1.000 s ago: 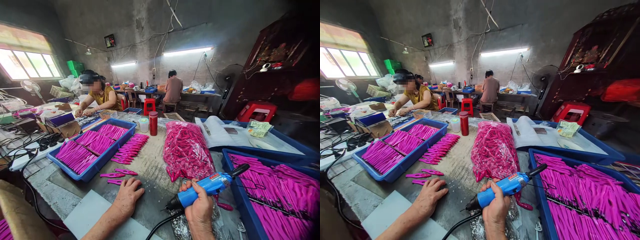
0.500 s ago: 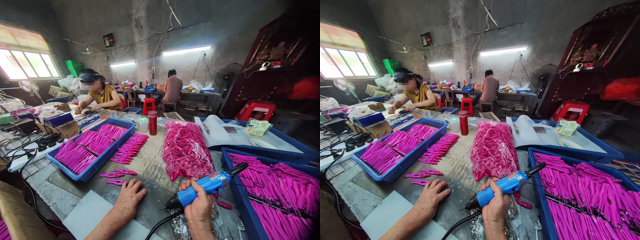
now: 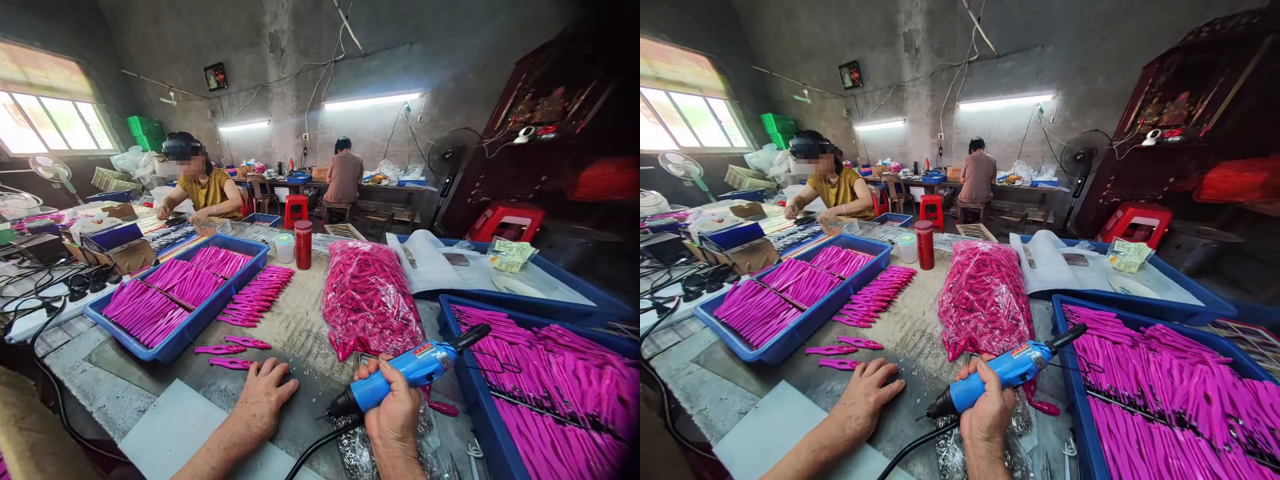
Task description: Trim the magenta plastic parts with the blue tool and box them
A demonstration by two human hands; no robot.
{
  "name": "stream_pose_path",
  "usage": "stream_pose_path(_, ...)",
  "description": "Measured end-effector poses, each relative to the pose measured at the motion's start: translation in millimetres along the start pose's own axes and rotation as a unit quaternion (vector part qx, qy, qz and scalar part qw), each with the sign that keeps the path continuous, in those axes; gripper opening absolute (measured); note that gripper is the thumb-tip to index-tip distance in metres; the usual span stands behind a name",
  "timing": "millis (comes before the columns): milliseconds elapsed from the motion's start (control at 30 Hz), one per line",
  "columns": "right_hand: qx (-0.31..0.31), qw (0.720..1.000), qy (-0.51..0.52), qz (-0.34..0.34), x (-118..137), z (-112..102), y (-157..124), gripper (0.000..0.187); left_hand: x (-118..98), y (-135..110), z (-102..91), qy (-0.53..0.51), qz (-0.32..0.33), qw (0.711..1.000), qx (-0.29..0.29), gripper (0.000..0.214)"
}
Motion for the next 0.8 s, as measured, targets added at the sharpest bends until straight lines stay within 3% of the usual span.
stream_pose_path(200,0.033,0.999,-0.021,-0.017,0.6,0.9,0.6,0.039,-5.9,11.5,-6.1,-0.010,-0.008,1.000,0.007,0.034)
stream_pose_path(433,0.020,1.000,-0.011,-0.013,1.2,2.6,-0.9,0.043,-13.6,19.0,-2.8,0.002,-0.002,0.999,0.037,0.033)
stream_pose_path(600,-0.005,1.000,0.007,0.002,-1.2,0.0,0.2,0.043,-16.6,13.9,-0.5,-0.001,0.024,0.999,0.023,0.028)
stream_pose_path(800,-0.003,1.000,0.009,0.000,-1.7,-1.4,0.8,0.041,-16.7,18.4,-2.2,-0.002,-0.008,1.000,0.024,0.030)
Point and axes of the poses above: each hand's wrist, its own y-axis towards the middle knuckle, its own z-axis out of the palm, x = y × z, the point moved 4 cm from there along y, towards the middle knuckle, and after that the axes turned 11 degrees about y, right-handed, at the moved point
